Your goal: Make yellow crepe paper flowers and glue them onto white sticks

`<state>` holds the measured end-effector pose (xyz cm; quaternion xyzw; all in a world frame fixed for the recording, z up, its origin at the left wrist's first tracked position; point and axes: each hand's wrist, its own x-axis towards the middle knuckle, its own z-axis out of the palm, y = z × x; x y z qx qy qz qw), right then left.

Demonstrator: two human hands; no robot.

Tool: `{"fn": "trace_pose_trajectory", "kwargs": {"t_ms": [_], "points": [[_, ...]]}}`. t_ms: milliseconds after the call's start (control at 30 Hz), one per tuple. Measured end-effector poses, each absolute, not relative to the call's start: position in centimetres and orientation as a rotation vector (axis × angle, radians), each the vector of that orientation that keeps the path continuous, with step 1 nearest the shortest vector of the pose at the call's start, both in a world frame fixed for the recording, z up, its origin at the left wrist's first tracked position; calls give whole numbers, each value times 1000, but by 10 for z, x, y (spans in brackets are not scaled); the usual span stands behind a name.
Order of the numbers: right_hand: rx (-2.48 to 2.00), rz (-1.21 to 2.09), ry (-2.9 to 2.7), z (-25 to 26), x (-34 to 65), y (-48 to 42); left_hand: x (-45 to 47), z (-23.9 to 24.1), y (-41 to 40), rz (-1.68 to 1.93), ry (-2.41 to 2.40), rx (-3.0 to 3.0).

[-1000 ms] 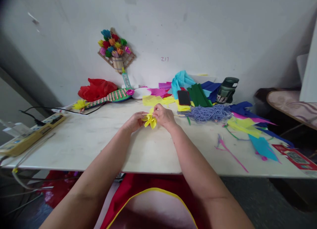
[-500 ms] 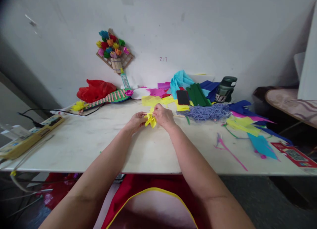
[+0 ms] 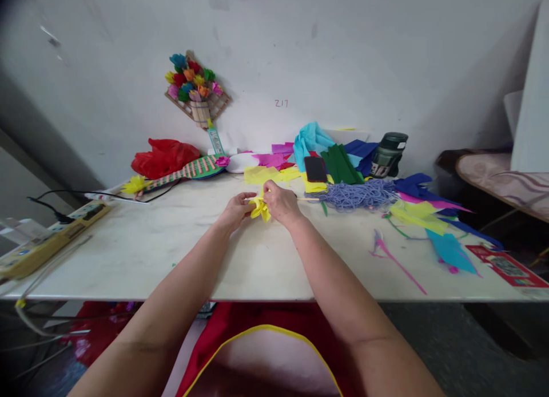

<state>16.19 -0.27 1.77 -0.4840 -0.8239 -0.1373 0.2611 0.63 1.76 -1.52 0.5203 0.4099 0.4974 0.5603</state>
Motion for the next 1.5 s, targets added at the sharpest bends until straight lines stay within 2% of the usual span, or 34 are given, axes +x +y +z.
{"fn": "trace_pose_trajectory", "kwargs": {"t_ms": [700, 1200, 1500], "points": [[-1338, -447, -2262, 15, 165, -1, 2, -20, 26, 1294, 1019, 1197], [-1349, -472, -2198, 15, 176, 2, -5, -21, 30, 1527, 1037, 1143], [-1396, -374, -2103, 12, 186, 9, -4, -15, 24, 1524, 997, 1081]]}}
